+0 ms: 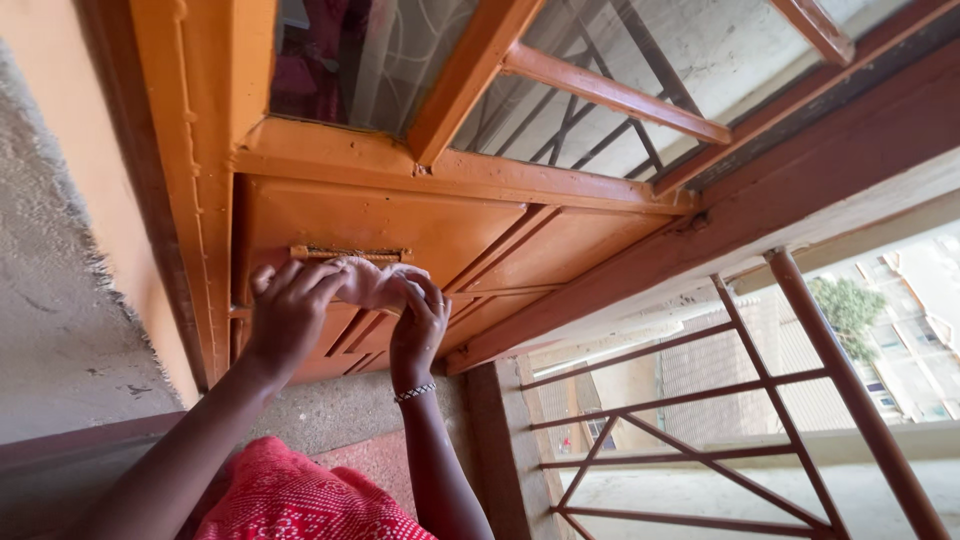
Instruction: The person wipes the exterior surface of an orange wooden door with a light-colored cloth. They clean the glass panes, the wooden frame, and the lower panels, including the area around the handle, using both hands to maneuver the cloth.
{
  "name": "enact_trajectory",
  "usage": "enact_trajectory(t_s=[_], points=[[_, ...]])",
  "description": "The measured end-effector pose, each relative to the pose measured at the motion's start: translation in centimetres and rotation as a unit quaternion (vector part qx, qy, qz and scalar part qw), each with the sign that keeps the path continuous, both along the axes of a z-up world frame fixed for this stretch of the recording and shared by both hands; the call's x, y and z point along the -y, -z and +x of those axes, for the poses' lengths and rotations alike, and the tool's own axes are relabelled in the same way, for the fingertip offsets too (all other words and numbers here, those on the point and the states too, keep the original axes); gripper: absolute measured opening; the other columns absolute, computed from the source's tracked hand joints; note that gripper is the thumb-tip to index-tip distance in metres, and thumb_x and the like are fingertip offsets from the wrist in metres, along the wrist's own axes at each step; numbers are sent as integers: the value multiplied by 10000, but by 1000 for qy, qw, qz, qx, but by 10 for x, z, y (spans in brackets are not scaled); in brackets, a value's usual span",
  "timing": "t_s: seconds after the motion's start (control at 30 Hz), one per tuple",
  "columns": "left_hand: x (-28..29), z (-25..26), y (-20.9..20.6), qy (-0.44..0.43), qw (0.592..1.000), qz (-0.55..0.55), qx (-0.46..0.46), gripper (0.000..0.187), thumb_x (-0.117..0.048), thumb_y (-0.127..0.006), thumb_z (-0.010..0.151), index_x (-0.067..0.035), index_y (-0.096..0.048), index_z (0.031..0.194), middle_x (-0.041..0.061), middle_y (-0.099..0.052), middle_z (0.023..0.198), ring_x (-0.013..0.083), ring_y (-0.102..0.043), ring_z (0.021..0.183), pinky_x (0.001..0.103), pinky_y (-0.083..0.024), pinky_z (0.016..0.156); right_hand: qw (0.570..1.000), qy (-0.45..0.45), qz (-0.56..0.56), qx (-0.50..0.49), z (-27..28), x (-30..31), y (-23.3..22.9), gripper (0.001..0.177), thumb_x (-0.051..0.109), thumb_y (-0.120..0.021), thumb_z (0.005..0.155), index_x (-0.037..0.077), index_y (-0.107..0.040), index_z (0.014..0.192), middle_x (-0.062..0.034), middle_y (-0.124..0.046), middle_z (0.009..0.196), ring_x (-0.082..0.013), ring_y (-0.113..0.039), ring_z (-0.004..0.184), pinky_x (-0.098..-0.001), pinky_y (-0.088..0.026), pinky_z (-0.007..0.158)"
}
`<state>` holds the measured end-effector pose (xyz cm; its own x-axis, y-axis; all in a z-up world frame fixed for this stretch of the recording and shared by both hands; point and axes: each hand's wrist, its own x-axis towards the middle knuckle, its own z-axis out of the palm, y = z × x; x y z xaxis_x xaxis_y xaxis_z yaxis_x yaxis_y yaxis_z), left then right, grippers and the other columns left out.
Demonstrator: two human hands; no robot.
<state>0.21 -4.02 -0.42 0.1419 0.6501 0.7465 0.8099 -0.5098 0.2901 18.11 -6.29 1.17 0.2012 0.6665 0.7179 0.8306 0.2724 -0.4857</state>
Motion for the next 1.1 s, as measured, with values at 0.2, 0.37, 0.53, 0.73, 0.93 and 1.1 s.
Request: enact_trajectory(t_s=[0.2, 0.37, 0.53, 0.73, 0.93, 1.1], points=[[21, -41, -5, -59, 997, -29, 37, 192, -76, -748, 971, -197, -771, 1118, -70, -751, 1143, 124, -641, 997, 365, -341, 1040, 999, -47, -20, -11, -15, 10, -8, 253, -22, -645, 912, 109, -810, 1053, -15, -745, 1135, -240, -620, 1033, -365, -528, 932], [19, -51, -22, -87, 994, -31, 56, 206, -55, -734, 1008, -229, -772, 1112, -112, -746, 1117, 100, -631, 936, 374, -311, 980, 997, -77, -26, -18, -33, 13, -10, 229, -30, -648, 915, 97, -784, 1048, -16, -727, 1161, -256, -611, 1050, -360, -522, 940], [20, -43, -18, -94, 990, -28, 100, 150, -66, -732, 1040, -206, -758, 1087, -100, -737, 1058, 105, -649, 957, 343, -300, 944, 994, -92, -55, -33, -31, 20, -12, 290, -65, -611, 889, 89, -781, 1065, -32, -719, 1180, -267, -617, 1078, -364, -515, 957], [37, -33, 1, -71, 987, -51, 139, 111, -124, -801, 997, -195, -749, 1065, -53, -746, 1036, 132, -657, 924, 358, -304, 972, 988, -106, -83, -72, -25, 22, 1, 290, -78, -598, 901, 66, -768, 1087, -90, -719, 1168, -282, -648, 1099, -374, -521, 975], [56, -5, 7, 1, 990, -61, 129, 139, -110, -817, 886, -178, -746, 985, -49, -761, 1000, 132, -680, 910, 367, -325, 998, 935, -143, -194, -259, -8, 33, 47, 263, -52, -584, 948, 18, -735, 1153, -89, -717, 1119, -142, -665, 909, -271, -536, 803], [55, 5, -7, 29, 990, -45, 133, 153, -141, -838, 851, -169, -755, 977, -47, -771, 996, 137, -676, 884, 364, -329, 945, 831, -177, -282, -445, 8, 26, 98, 314, 118, -535, 1102, 5, -729, 1322, -97, -646, 971, -154, -518, 786, -273, -411, 672]])
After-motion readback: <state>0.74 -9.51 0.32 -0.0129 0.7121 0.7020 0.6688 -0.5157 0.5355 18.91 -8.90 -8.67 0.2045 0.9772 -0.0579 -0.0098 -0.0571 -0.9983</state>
